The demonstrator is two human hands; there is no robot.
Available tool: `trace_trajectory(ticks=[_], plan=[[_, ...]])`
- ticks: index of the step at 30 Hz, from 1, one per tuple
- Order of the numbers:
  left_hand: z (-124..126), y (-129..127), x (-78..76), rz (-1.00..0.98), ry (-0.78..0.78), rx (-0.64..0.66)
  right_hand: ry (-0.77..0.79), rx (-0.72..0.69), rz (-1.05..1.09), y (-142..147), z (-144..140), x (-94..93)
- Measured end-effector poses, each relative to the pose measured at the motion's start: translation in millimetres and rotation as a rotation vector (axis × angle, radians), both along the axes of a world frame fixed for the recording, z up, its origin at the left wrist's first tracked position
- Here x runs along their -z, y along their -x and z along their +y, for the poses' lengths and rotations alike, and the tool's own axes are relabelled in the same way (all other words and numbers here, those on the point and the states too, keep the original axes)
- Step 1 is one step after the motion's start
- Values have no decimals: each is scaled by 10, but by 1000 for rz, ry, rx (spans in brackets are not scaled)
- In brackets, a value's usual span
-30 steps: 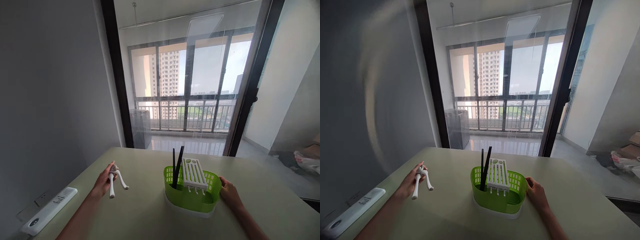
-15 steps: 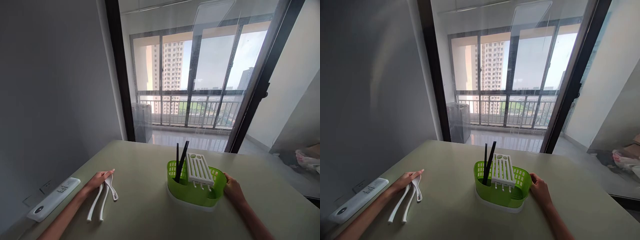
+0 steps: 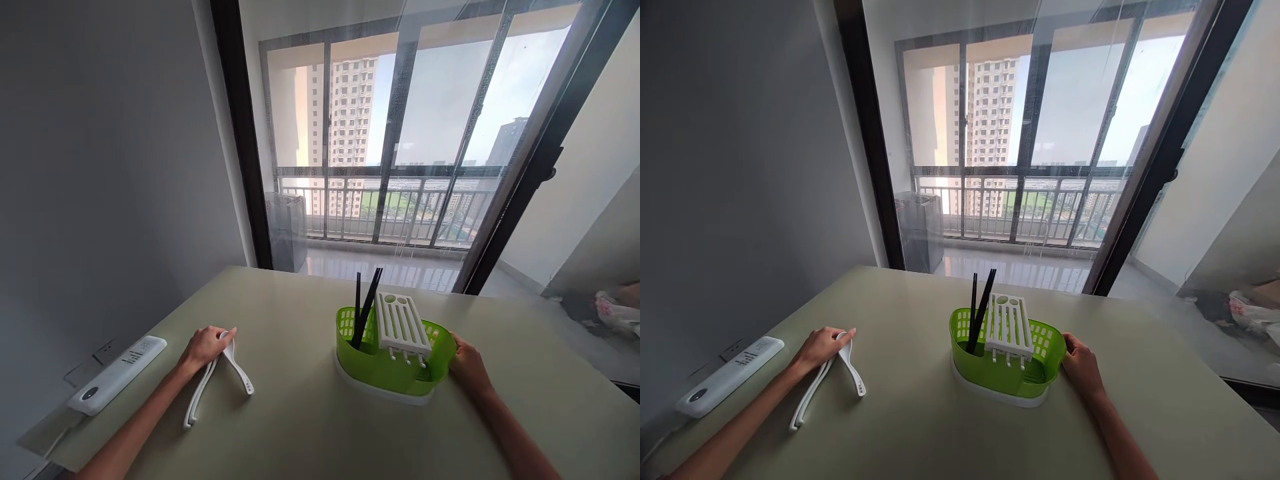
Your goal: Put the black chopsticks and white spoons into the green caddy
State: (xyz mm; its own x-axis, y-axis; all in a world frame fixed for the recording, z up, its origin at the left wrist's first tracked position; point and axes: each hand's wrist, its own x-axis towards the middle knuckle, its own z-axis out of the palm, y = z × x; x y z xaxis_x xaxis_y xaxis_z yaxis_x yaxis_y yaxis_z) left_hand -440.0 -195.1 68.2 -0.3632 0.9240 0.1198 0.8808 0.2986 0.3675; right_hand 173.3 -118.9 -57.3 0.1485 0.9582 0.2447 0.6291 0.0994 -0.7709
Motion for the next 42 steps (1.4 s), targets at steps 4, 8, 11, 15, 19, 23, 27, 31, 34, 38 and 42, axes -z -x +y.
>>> trace_trajectory(ticks=[4,8,11,15,19,23,27,31,34,38,42], plan=[[-20,-50,29,199,104,-15,-3,-10,-7,-18,-15,-4],[-55,-114,62,245,95,-21,-3,-10,-5,-26,-20,2],[-88,-189,57,309,84,-52,-5,-5,0,-27,-15,10],[-111,-258,37,351,80,-87,-10,-3,3,-26,-11,10],[-120,-252,37,381,43,-31,-13,3,3,-18,-23,-3],[-119,-239,24,418,31,1,-15,7,2,-6,-38,-26],[-108,-245,18,436,23,32,-10,19,-1,2,-46,-53],[-92,-254,41,473,-19,58,-6,10,-2,2,-48,-70],[-75,-271,35,498,-11,65,-4,5,-1,8,-49,-75],[-45,-285,-14,485,4,80,-11,6,1,27,-51,-84],[3,-284,-95,486,53,77,-28,4,7,52,-57,-105]])
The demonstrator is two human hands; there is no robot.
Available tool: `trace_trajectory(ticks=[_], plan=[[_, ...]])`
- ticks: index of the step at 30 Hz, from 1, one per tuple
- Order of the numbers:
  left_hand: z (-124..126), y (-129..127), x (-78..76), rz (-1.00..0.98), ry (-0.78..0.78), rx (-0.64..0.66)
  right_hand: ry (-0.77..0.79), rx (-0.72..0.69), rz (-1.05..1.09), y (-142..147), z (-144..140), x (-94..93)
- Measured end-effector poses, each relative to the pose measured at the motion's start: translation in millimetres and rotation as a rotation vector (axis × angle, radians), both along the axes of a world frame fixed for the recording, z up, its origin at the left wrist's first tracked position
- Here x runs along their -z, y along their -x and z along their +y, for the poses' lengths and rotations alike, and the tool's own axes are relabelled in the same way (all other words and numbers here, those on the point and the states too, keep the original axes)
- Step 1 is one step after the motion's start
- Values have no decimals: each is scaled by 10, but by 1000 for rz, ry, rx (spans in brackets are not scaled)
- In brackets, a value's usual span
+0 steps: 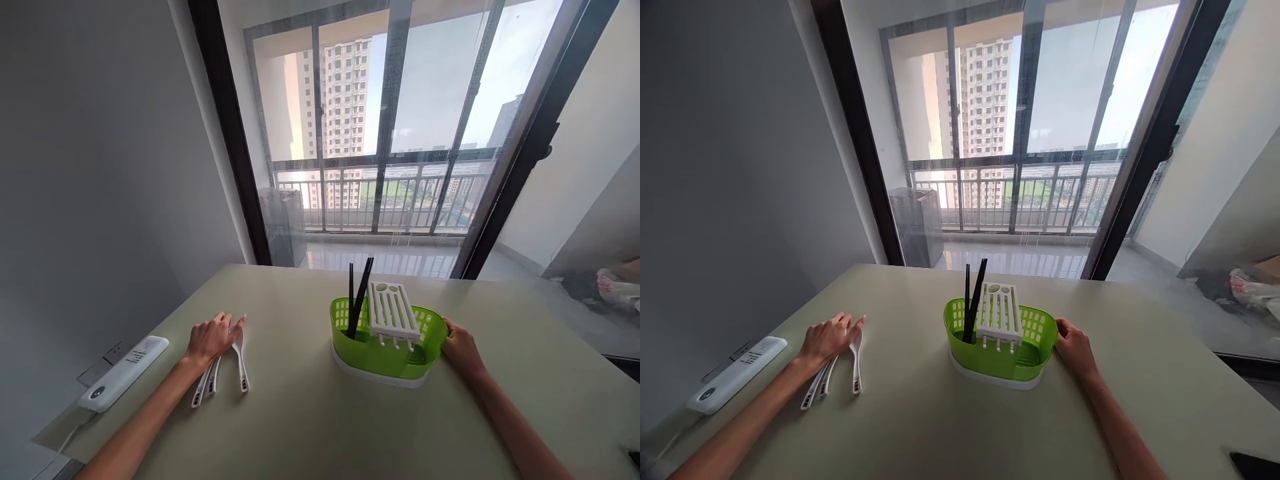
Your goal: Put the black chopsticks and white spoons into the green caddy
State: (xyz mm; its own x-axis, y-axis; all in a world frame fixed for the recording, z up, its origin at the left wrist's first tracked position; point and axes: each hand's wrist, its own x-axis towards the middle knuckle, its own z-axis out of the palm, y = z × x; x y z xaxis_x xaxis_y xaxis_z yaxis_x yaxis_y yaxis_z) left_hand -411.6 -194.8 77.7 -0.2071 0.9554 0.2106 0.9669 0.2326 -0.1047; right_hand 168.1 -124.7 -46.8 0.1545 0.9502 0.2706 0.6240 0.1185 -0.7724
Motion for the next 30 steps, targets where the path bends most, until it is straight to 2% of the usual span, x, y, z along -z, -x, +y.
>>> trace_trajectory(ticks=[3,5,8,13,16,20,24,30], plan=[[37,-67,-100,-17,87,-95,-9,2,12,23,-4,-21],[65,-193,-189,-5,59,-103,-11,2,23,39,-4,-35],[131,-545,-347,-123,-74,83,-10,0,38,57,0,-50],[319,-1447,-585,-687,-24,453,-7,-5,67,77,-1,-74],[453,-1962,-614,-869,54,592,-5,-19,81,84,2,-81],[638,-2428,-539,-897,118,650,2,-32,89,91,11,-68],[745,-2632,-520,-893,120,712,6,-36,91,103,11,-63],[729,-2658,-517,-909,74,689,-7,-45,98,119,17,-84]])
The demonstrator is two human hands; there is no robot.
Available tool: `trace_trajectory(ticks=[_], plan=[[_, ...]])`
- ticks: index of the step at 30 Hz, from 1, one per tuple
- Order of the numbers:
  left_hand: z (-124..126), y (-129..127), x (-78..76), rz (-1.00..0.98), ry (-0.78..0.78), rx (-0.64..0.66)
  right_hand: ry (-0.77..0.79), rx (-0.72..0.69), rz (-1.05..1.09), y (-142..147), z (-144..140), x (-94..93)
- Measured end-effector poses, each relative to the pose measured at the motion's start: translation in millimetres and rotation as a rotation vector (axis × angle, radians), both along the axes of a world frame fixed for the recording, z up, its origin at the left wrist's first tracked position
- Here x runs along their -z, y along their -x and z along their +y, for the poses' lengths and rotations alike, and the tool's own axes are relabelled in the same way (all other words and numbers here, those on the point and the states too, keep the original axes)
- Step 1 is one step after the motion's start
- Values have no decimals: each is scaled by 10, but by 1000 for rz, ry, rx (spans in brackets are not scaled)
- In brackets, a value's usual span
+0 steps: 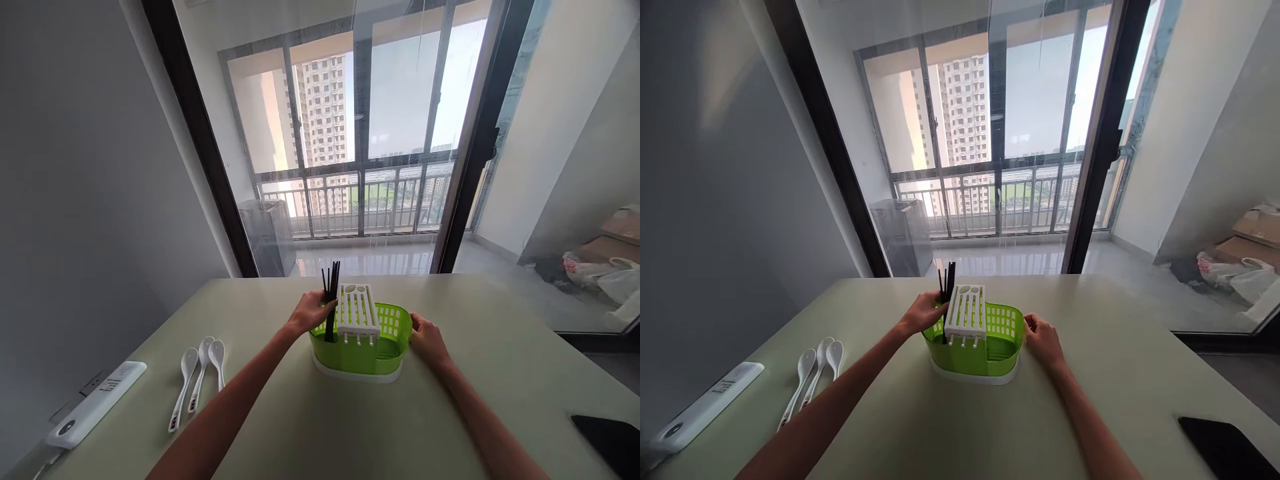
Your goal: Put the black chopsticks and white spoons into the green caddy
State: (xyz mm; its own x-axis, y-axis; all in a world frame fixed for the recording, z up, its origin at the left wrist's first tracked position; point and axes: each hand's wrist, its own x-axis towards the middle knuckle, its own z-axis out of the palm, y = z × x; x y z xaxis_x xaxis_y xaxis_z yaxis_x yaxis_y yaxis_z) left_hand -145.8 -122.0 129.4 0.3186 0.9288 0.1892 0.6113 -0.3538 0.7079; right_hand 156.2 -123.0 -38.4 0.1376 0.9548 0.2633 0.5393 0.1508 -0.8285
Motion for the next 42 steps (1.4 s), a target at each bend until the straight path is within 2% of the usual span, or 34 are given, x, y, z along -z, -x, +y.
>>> trace_trajectory(ticks=[6,12,20,23,25,29,33,38,42], plan=[[-2,36,29,-175,-46,-85,-1,1,-11,3,4,2],[29,207,29,-394,-44,-125,1,6,-49,-5,-17,12],[-23,346,103,-861,37,-170,0,13,-94,-16,-49,8],[-36,372,87,-1008,55,-230,-3,14,-110,-33,-58,15],[-21,436,68,-1174,111,-309,-3,14,-120,-42,-61,22],[62,739,58,-1454,224,-502,-2,10,-134,-53,-62,43],[125,1219,95,-1517,270,-649,-1,10,-144,-58,-60,56],[42,1792,140,-1463,349,-754,-9,9,-158,-63,-50,68],[-70,2024,200,-1317,451,-763,-10,5,-160,-69,-65,63]])
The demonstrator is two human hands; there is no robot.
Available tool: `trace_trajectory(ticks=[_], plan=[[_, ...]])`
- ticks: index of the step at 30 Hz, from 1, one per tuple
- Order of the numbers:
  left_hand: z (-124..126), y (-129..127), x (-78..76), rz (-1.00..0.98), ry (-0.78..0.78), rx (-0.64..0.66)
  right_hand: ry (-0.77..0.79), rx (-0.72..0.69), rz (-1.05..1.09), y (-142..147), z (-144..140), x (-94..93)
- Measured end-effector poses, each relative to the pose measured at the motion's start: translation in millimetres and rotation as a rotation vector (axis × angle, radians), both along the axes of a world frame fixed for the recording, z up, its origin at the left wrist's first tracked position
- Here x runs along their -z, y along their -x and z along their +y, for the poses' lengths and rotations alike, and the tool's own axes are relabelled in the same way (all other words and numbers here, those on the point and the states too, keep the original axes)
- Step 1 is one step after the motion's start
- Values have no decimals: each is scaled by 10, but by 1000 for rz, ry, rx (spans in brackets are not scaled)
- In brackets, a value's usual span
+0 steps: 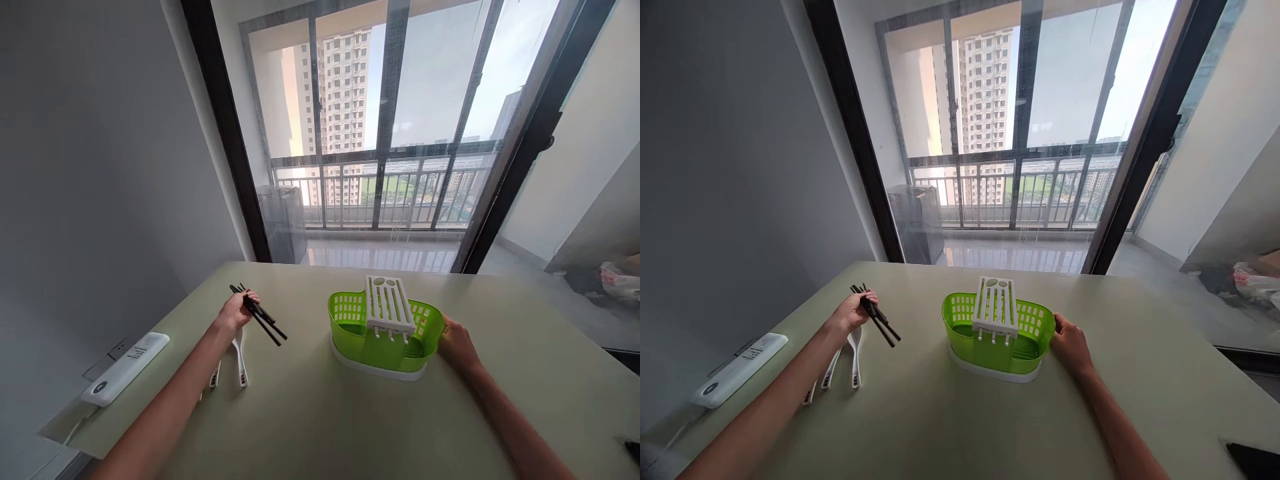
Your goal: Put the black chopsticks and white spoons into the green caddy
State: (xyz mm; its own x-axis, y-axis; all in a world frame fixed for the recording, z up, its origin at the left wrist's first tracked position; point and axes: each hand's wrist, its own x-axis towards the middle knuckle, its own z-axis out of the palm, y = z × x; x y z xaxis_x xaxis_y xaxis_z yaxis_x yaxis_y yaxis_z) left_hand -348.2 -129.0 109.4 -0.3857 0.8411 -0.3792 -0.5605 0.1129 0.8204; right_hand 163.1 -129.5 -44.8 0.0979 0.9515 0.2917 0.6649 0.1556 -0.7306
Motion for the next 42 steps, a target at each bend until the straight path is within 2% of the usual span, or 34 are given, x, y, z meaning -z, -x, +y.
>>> trace_trajectory(ticks=[4,9,14,17,23,28,34,38,42], plan=[[-107,5,149,126,92,124,4,9,-1,4,-28,-31],[-241,-171,414,373,149,248,-2,17,-3,9,-48,-62],[-401,-324,668,688,139,280,3,31,-8,7,-60,-70],[-489,-331,767,913,136,261,5,29,-9,3,-61,-67],[-646,-261,813,1326,122,221,5,30,-13,-11,-64,-61],[-789,-283,862,1560,89,254,0,29,-20,-5,-68,-65],[-867,-306,942,1722,-75,313,-1,27,-30,-9,-63,-59],[-896,-259,1003,1844,-165,270,4,21,-33,-12,-66,-59],[-914,-197,1031,1885,-182,250,7,25,-23,1,-79,-76]])
